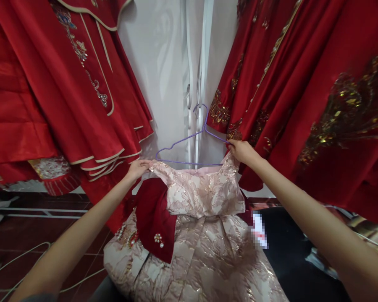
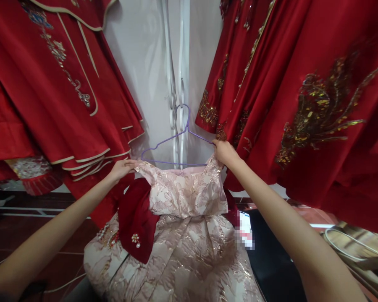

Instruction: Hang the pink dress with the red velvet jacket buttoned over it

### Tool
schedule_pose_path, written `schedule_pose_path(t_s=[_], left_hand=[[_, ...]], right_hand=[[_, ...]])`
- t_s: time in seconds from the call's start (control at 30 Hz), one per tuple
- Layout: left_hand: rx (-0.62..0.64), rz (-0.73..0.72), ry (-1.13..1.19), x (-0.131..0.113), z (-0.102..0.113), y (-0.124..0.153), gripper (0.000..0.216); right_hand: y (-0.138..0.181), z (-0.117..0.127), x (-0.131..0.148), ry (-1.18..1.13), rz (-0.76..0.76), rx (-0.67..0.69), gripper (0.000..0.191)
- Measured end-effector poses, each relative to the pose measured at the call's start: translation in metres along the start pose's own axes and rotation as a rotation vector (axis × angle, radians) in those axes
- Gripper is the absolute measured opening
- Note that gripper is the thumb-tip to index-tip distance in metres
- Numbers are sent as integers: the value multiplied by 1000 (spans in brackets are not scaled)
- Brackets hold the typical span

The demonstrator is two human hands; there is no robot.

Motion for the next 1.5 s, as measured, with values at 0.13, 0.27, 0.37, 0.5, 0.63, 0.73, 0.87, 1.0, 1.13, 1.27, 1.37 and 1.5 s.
schedule_pose_path(t_s=[0.13,0.27,0.37,0.5,0.63,0.73,0.87,1.0,1.13,1.27,1.37,1.5], left_hand=[[-18,-69,-12,-6,4,3,43],[-8,-146,-32,-17,0,2,50],[-3,-206,-47,-26,-4,-2,54],[-1,-296,6,-52,-14,-12,58],[116,-353,-61,-82,-38,-25,50],[125,-337,-165,-87,-37,-31,40],[231,-243,-273,-63,-23,-25,38],[300,-349,-287,-63,-19,-11,43],[211,-454,-253,-85,-30,-15,43],[296,-584,-369,-115,-74,-3,40],[257,-724,-511,-143,-105,21,39],[120,-822,-512,-170,-124,50,41]], right_hand=[[1,2,0,-23,-1,-3,38],[1,4,1,-27,-1,-4,38],[0,3,0,-23,-6,3,39],[0,1,1,-13,-3,12,38],[1,2,2,-19,-4,12,39],[1,3,1,-30,-1,12,39],[-1,2,0,-39,-3,32,39],[2,4,3,-79,9,11,41],[8,9,4,-89,-9,-33,44],[15,10,9,-82,-10,-24,43],[22,9,16,-101,34,13,44],[35,19,9,-164,72,-15,46]])
Point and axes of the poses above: each hand's wrist, its own y-axis away from the middle knuckle, its own z-axis out of the back of the hand, x = y × z, the point moved 10 cm from there along -y, towards the middle knuckle, and after that the axes turned 5 degrees about -x, right-handed, at the moved point
